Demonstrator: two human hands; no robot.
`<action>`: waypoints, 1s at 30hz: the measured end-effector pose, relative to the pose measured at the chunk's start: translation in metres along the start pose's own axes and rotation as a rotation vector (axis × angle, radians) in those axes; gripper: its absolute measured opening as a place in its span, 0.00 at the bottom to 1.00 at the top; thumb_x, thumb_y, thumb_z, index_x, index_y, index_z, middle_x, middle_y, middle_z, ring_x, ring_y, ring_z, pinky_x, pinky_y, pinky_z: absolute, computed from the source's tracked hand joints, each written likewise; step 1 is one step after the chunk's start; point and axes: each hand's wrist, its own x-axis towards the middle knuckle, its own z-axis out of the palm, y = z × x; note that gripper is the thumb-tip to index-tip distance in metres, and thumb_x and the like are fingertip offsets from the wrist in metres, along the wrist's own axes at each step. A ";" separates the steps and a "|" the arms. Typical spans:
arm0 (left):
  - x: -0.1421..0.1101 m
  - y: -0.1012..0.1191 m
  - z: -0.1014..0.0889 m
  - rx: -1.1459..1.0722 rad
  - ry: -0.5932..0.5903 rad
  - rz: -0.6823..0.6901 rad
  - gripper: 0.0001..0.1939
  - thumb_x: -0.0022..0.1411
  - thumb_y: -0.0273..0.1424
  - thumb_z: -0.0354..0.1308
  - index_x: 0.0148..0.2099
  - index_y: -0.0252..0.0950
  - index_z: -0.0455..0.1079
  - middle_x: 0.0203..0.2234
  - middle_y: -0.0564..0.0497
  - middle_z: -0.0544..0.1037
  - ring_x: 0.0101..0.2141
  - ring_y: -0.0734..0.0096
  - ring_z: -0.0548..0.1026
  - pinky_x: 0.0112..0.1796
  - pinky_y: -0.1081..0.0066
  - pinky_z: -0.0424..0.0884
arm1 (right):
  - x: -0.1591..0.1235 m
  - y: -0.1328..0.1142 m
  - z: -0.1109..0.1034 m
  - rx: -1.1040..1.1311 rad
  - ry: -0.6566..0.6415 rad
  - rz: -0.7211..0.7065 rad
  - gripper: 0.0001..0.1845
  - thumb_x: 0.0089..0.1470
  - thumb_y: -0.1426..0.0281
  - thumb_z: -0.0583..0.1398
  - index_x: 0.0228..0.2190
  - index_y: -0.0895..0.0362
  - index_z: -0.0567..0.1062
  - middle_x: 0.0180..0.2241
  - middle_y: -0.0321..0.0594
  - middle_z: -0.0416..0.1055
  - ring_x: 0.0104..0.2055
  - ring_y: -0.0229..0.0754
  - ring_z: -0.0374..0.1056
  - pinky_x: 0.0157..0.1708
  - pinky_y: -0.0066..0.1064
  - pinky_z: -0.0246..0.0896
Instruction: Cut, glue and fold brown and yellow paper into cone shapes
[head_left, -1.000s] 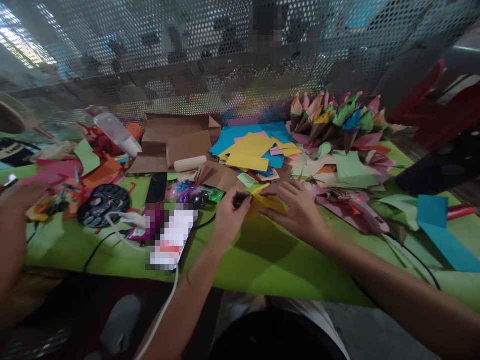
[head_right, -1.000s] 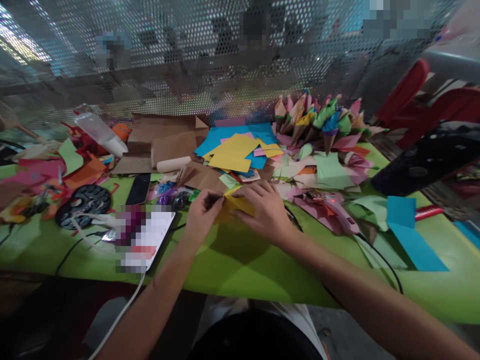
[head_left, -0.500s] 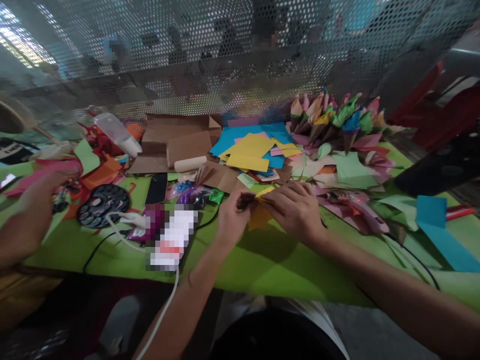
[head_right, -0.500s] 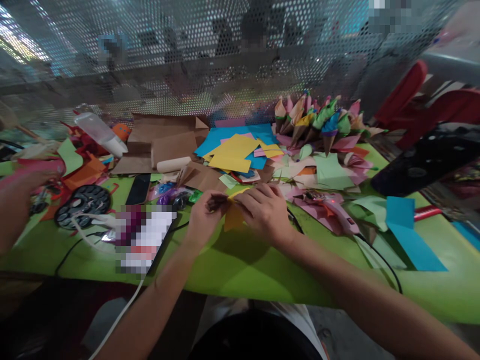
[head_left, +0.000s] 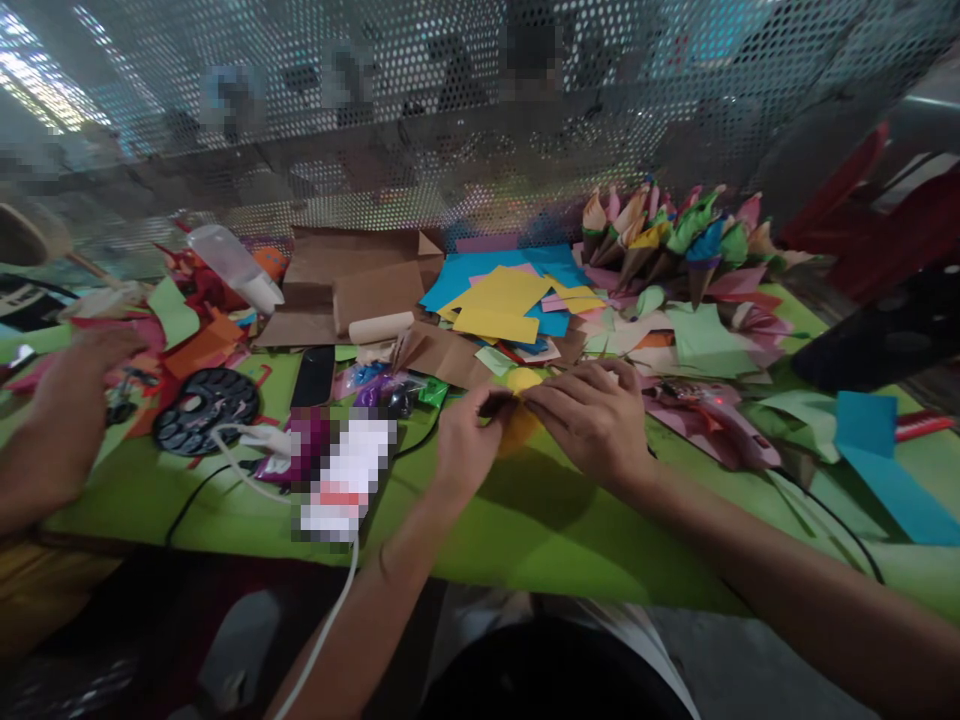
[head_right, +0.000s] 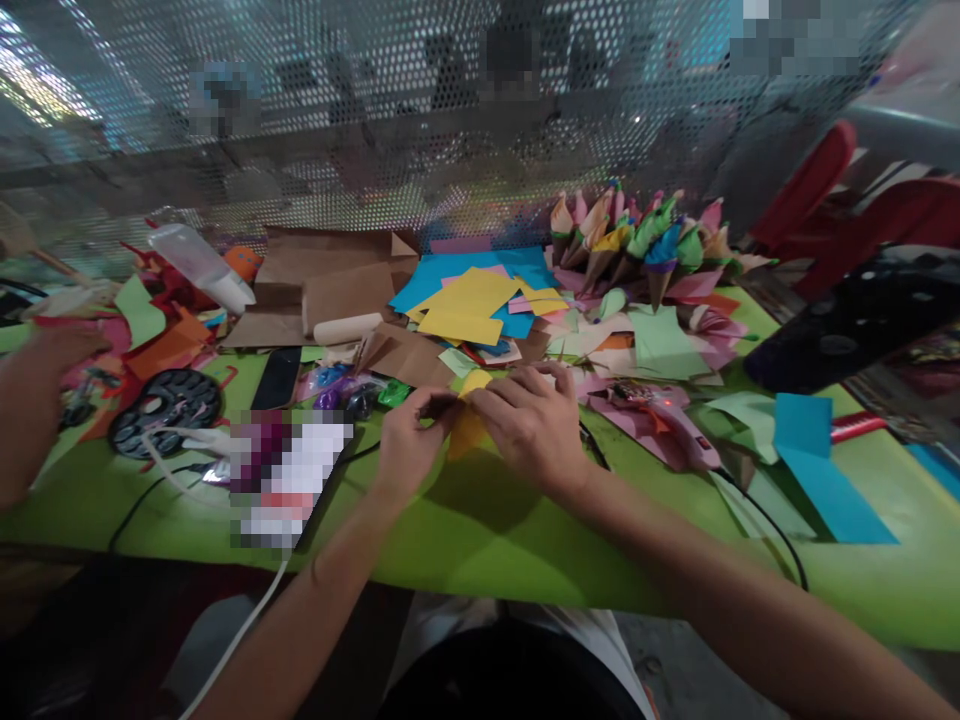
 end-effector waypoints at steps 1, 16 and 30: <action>0.000 0.000 0.000 0.022 0.001 0.022 0.05 0.62 0.30 0.61 0.39 0.39 0.77 0.34 0.49 0.84 0.34 0.67 0.80 0.39 0.67 0.75 | 0.000 -0.001 -0.001 -0.023 -0.002 -0.008 0.10 0.63 0.71 0.60 0.38 0.47 0.81 0.37 0.35 0.82 0.40 0.45 0.69 0.48 0.43 0.49; -0.004 0.002 0.002 0.119 -0.024 0.087 0.07 0.64 0.26 0.60 0.43 0.39 0.78 0.35 0.47 0.84 0.38 0.63 0.81 0.41 0.65 0.75 | -0.001 -0.002 0.004 -0.031 -0.031 -0.071 0.12 0.64 0.74 0.56 0.32 0.50 0.78 0.32 0.36 0.80 0.35 0.43 0.65 0.44 0.40 0.49; 0.000 0.005 0.001 -0.042 -0.052 0.040 0.08 0.62 0.24 0.60 0.42 0.38 0.78 0.37 0.48 0.84 0.39 0.64 0.82 0.43 0.65 0.76 | 0.001 0.001 0.009 0.058 -0.029 -0.015 0.11 0.64 0.72 0.56 0.35 0.52 0.78 0.31 0.39 0.80 0.36 0.45 0.67 0.42 0.38 0.52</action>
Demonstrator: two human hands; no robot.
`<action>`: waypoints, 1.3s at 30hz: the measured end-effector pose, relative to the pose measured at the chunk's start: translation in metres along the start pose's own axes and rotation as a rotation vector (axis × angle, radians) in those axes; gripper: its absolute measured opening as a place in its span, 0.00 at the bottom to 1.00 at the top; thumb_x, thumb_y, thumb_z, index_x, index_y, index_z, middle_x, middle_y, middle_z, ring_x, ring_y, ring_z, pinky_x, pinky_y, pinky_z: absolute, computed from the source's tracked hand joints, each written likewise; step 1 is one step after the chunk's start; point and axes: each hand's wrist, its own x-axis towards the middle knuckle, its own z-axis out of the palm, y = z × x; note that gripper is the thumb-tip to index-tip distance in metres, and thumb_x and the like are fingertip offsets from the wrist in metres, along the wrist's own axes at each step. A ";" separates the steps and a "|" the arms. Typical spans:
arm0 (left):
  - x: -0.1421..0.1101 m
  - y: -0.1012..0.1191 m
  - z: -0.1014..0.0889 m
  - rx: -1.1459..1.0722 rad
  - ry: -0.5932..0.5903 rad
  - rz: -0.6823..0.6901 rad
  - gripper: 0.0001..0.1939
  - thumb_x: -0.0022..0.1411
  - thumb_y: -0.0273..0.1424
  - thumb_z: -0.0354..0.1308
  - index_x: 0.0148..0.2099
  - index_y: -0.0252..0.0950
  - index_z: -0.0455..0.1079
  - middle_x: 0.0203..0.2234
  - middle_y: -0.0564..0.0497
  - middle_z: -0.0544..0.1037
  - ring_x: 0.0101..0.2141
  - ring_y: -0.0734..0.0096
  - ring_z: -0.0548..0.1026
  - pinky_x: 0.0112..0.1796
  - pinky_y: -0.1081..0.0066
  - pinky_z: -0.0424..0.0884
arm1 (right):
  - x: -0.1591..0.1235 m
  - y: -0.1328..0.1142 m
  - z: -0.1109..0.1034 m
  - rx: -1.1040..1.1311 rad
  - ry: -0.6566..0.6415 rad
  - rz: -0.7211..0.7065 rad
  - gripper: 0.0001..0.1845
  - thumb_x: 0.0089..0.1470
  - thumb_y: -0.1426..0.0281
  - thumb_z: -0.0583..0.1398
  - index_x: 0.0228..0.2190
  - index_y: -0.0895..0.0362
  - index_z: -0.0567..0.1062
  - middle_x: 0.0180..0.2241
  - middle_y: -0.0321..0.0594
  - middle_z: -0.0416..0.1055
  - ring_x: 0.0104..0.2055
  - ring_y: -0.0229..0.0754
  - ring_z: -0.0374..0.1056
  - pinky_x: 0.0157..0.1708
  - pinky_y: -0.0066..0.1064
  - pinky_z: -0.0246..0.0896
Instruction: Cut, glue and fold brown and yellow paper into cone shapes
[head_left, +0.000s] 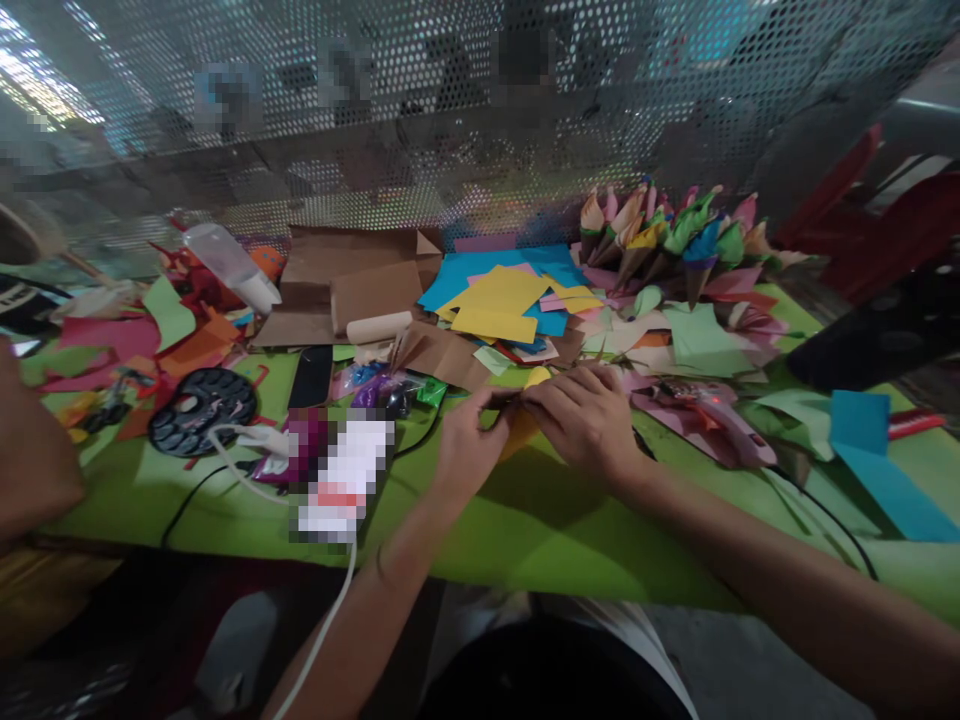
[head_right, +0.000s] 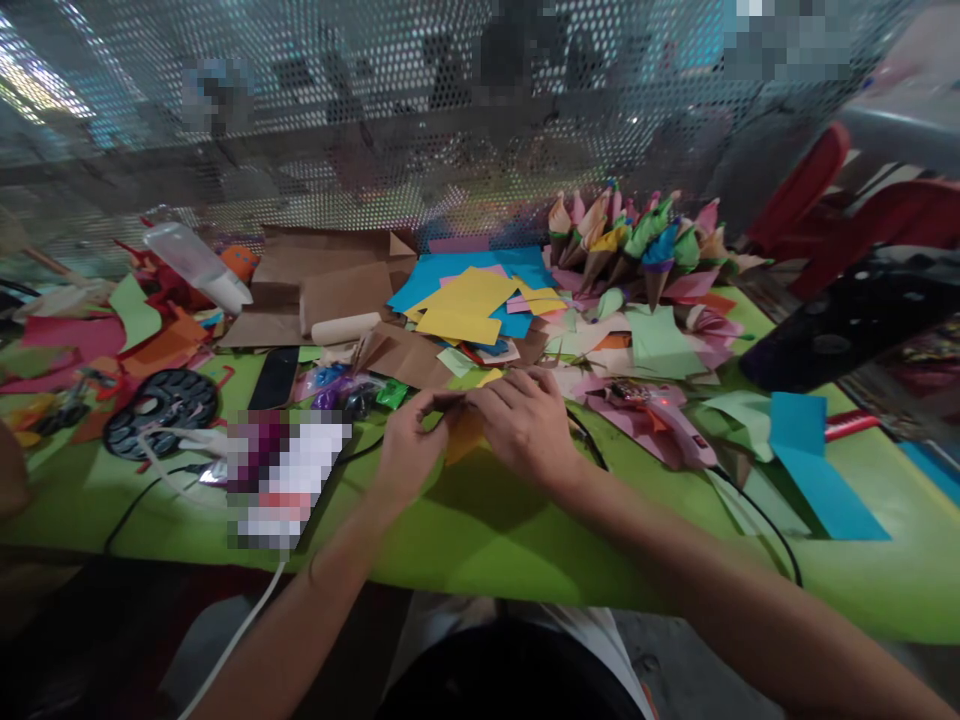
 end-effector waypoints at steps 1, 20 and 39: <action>0.000 0.000 0.000 -0.022 -0.002 -0.014 0.07 0.62 0.25 0.61 0.42 0.38 0.78 0.37 0.48 0.84 0.38 0.65 0.81 0.43 0.66 0.76 | 0.000 0.000 0.000 0.044 -0.004 0.018 0.11 0.65 0.72 0.56 0.35 0.52 0.79 0.32 0.39 0.80 0.36 0.45 0.67 0.42 0.38 0.53; 0.014 -0.001 -0.018 -0.751 0.181 -0.471 0.21 0.37 0.39 0.79 0.30 0.35 0.75 0.24 0.57 0.75 0.27 0.79 0.71 0.30 0.79 0.67 | 0.005 0.033 0.001 1.079 -0.053 0.674 0.23 0.47 0.69 0.66 0.48 0.49 0.79 0.46 0.39 0.77 0.45 0.45 0.69 0.47 0.40 0.64; 0.011 -0.003 -0.020 -0.726 -0.064 -0.468 0.21 0.45 0.42 0.76 0.40 0.38 0.79 0.32 0.51 0.81 0.31 0.73 0.76 0.33 0.74 0.71 | 0.011 0.021 -0.002 1.444 0.064 0.932 0.05 0.38 0.70 0.67 0.25 0.52 0.81 0.30 0.35 0.75 0.34 0.40 0.65 0.37 0.35 0.58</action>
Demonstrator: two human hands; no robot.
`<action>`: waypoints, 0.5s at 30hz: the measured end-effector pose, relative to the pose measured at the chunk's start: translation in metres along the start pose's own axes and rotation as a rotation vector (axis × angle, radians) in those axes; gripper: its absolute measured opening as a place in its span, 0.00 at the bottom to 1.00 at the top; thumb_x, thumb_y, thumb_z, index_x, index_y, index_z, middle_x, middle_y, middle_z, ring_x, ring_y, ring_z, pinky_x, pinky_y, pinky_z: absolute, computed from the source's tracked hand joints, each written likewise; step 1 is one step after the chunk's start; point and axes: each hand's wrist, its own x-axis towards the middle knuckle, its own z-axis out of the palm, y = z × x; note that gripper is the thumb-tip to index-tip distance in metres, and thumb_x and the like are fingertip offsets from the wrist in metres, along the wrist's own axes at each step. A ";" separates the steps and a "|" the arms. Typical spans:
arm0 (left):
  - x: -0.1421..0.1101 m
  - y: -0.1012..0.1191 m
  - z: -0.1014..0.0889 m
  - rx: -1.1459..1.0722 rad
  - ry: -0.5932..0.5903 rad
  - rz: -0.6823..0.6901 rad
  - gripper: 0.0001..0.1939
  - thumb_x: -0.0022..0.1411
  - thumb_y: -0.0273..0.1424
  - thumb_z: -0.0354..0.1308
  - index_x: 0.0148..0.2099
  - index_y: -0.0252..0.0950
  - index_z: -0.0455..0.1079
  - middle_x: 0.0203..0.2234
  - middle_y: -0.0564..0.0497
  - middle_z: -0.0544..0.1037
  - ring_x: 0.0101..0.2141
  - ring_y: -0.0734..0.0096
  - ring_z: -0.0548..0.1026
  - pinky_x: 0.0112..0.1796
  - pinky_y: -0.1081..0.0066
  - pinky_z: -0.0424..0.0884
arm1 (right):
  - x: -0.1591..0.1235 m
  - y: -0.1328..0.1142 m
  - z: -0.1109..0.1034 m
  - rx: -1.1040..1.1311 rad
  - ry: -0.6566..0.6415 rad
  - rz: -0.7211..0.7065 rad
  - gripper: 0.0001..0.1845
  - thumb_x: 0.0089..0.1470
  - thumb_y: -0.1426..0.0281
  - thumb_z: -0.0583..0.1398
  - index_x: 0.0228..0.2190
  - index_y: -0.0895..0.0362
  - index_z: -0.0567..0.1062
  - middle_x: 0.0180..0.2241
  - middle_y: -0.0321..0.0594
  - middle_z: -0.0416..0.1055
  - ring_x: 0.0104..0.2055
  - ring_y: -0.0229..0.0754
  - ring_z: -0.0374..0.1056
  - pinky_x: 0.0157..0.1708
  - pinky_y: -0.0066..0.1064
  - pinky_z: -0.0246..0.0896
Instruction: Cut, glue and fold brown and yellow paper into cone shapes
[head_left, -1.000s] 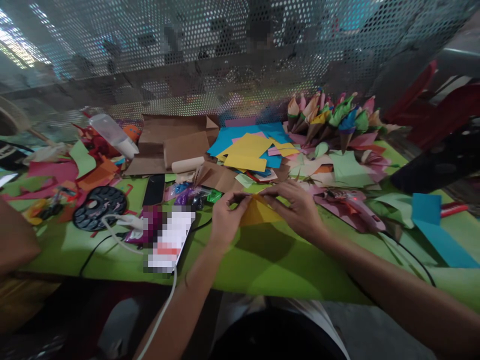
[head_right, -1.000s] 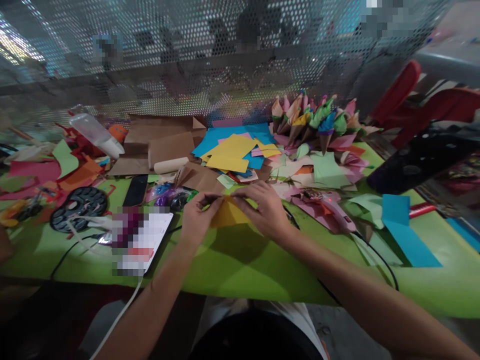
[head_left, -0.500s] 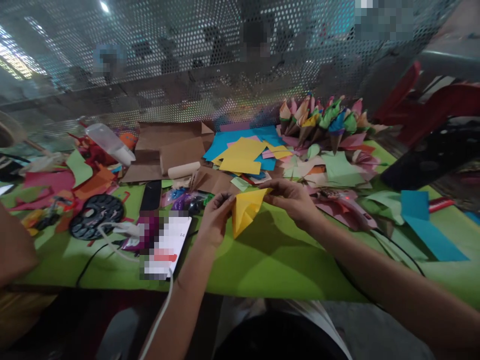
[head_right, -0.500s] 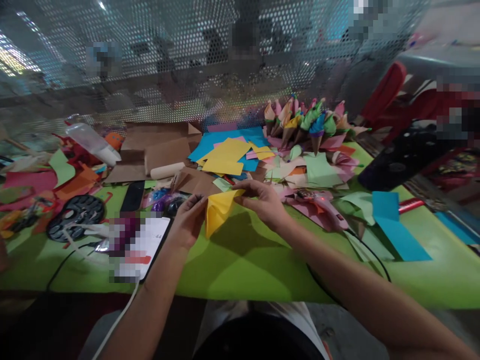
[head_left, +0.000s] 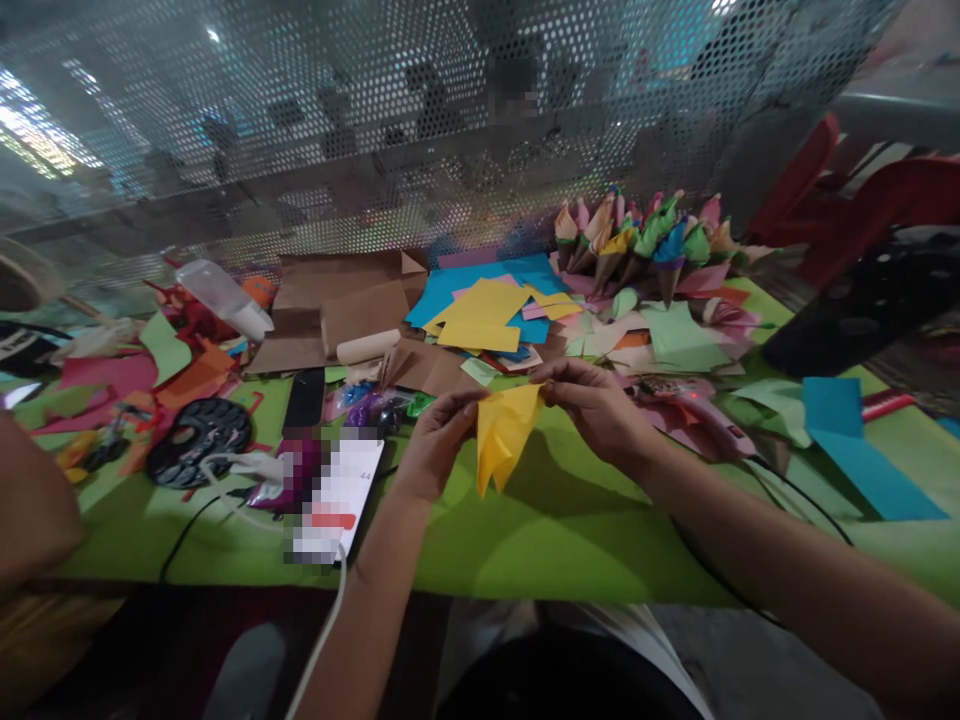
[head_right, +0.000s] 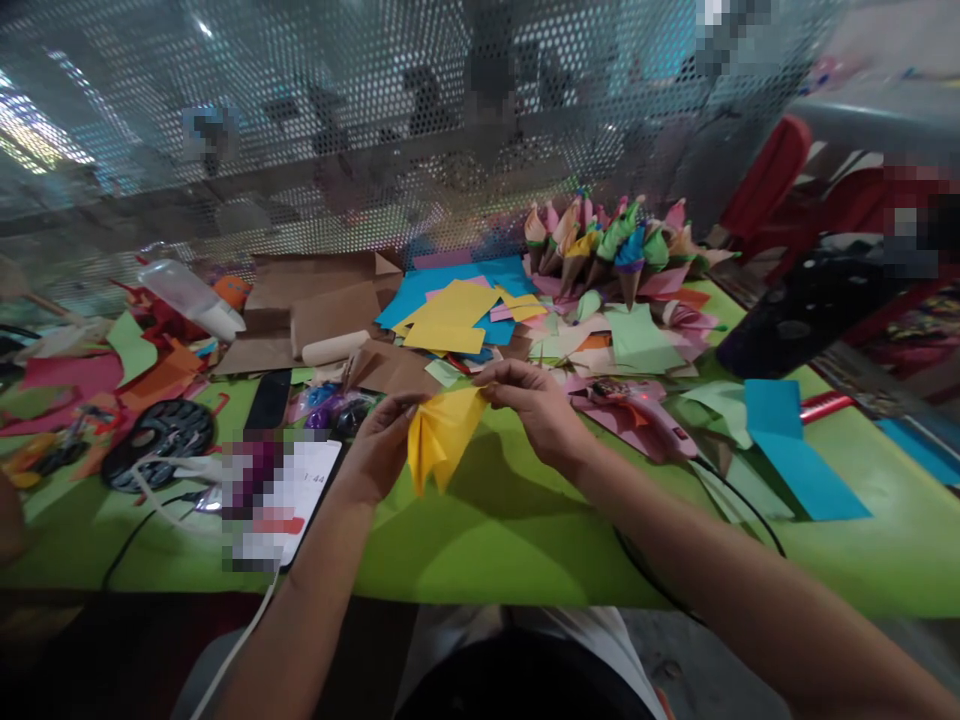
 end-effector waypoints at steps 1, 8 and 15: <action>-0.001 0.000 -0.001 0.023 -0.034 -0.009 0.20 0.47 0.43 0.75 0.40 0.38 0.80 0.35 0.49 0.82 0.33 0.71 0.77 0.35 0.73 0.72 | 0.000 -0.001 0.000 0.009 0.003 0.000 0.05 0.38 0.70 0.67 0.25 0.52 0.81 0.30 0.35 0.74 0.33 0.39 0.64 0.37 0.35 0.58; -0.009 0.005 -0.002 0.269 -0.184 0.109 0.19 0.56 0.46 0.70 0.45 0.40 0.81 0.47 0.44 0.82 0.48 0.61 0.77 0.46 0.69 0.72 | 0.001 -0.004 -0.004 0.062 -0.006 0.020 0.05 0.38 0.71 0.67 0.24 0.52 0.80 0.27 0.33 0.72 0.30 0.37 0.61 0.34 0.33 0.55; -0.009 0.009 0.003 0.325 -0.205 0.152 0.19 0.53 0.45 0.72 0.41 0.39 0.81 0.42 0.45 0.83 0.43 0.62 0.78 0.42 0.69 0.72 | 0.000 -0.003 -0.004 0.093 -0.045 0.073 0.06 0.39 0.71 0.67 0.26 0.53 0.79 0.28 0.34 0.72 0.30 0.37 0.62 0.33 0.34 0.54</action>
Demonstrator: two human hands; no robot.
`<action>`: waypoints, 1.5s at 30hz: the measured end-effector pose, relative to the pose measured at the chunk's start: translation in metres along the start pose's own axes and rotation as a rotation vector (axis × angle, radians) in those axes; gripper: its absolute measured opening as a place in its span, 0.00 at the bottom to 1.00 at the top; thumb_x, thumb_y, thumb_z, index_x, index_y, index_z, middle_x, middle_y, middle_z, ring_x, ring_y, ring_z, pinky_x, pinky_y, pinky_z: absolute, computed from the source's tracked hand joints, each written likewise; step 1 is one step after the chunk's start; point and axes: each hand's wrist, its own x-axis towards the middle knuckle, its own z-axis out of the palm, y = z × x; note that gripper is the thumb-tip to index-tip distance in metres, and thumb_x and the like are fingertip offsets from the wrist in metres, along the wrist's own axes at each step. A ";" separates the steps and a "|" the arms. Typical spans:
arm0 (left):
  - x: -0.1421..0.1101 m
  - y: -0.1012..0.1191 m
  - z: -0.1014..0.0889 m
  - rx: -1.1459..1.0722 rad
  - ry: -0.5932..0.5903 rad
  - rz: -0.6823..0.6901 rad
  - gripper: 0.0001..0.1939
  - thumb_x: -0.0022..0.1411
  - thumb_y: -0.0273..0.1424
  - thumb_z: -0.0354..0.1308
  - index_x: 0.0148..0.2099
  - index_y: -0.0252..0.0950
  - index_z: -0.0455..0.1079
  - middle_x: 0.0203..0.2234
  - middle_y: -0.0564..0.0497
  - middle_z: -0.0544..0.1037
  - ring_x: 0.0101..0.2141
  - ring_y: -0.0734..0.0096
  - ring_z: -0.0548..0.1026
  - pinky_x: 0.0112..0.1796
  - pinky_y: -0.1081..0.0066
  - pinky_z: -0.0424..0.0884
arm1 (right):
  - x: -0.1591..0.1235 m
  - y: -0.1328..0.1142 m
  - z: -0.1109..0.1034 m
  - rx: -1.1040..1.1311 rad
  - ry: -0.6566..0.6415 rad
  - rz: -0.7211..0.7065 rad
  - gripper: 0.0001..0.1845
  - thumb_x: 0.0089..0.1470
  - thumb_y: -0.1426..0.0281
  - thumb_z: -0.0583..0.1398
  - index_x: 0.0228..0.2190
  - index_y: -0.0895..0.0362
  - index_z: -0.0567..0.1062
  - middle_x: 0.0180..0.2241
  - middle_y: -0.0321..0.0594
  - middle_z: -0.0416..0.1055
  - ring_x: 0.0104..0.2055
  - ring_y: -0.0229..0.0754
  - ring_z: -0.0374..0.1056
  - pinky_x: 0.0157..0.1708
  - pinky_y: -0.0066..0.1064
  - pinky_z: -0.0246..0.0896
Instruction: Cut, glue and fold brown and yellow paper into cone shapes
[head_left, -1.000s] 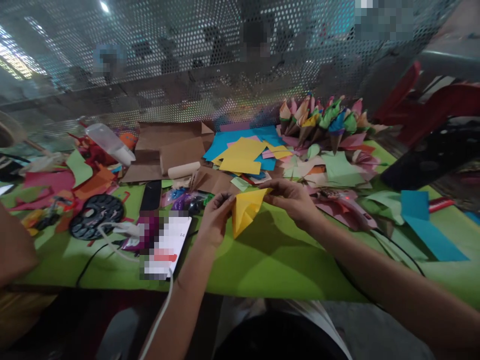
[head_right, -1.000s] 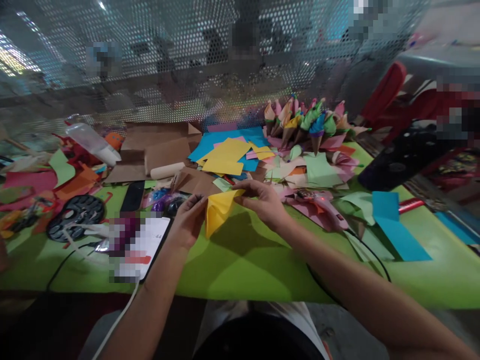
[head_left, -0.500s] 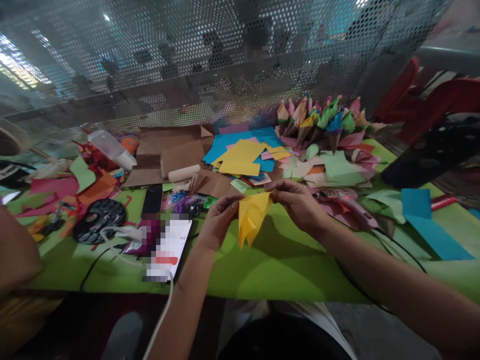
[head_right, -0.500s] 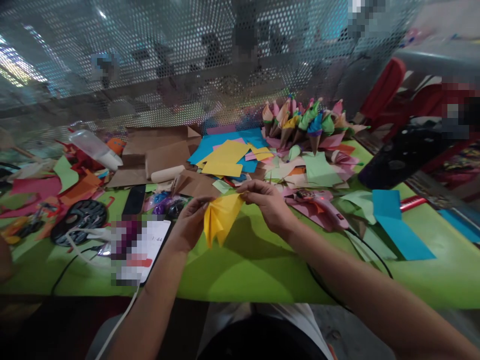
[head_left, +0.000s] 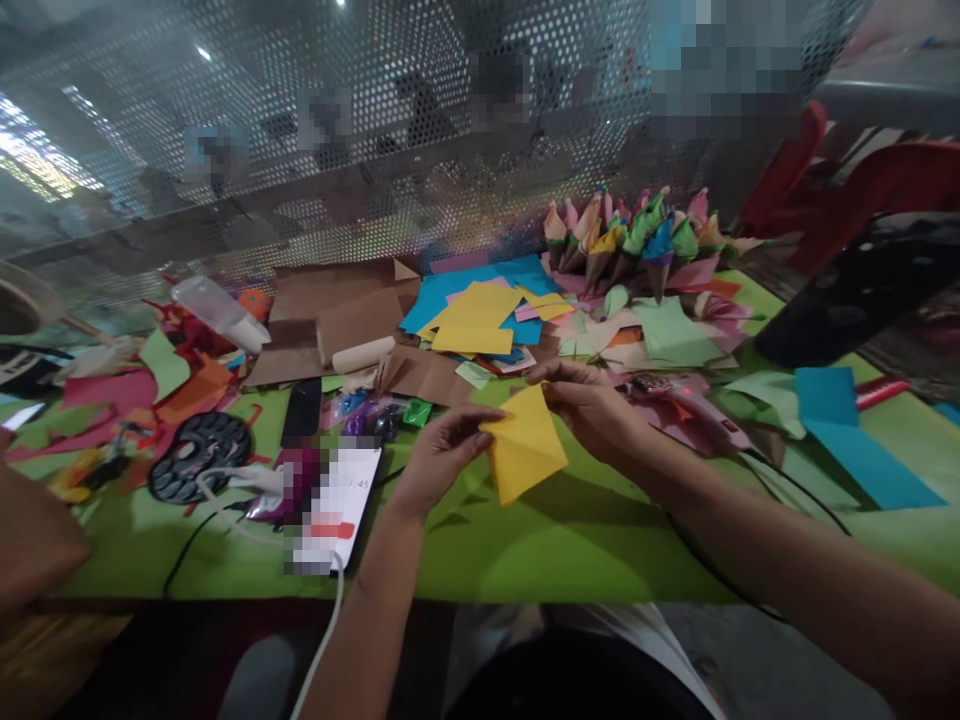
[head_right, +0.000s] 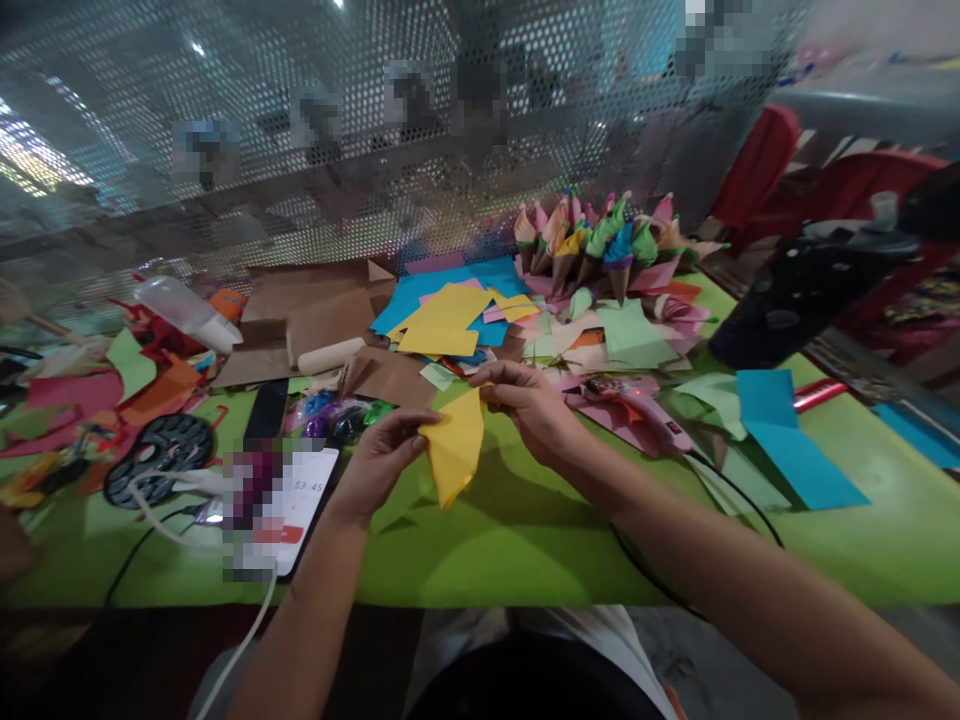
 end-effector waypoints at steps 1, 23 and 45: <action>0.001 -0.001 0.000 0.004 0.009 0.008 0.18 0.52 0.45 0.72 0.39 0.38 0.81 0.39 0.45 0.83 0.40 0.64 0.78 0.40 0.70 0.72 | 0.000 0.000 0.000 0.001 0.000 -0.007 0.06 0.39 0.70 0.67 0.26 0.53 0.79 0.28 0.34 0.72 0.30 0.37 0.62 0.33 0.33 0.54; 0.005 -0.010 -0.002 -0.087 0.287 0.020 0.20 0.46 0.47 0.75 0.33 0.38 0.76 0.30 0.54 0.76 0.32 0.74 0.70 0.35 0.75 0.67 | 0.000 -0.002 0.000 0.018 0.014 -0.009 0.13 0.42 0.63 0.69 0.33 0.52 0.83 0.38 0.39 0.77 0.33 0.39 0.64 0.36 0.34 0.58; 0.004 0.000 0.001 0.127 0.239 -0.005 0.12 0.50 0.39 0.72 0.33 0.38 0.77 0.28 0.52 0.78 0.33 0.69 0.73 0.36 0.72 0.70 | 0.001 0.008 0.004 -0.033 0.017 -0.006 0.10 0.34 0.67 0.71 0.24 0.55 0.79 0.26 0.37 0.74 0.30 0.39 0.67 0.34 0.34 0.61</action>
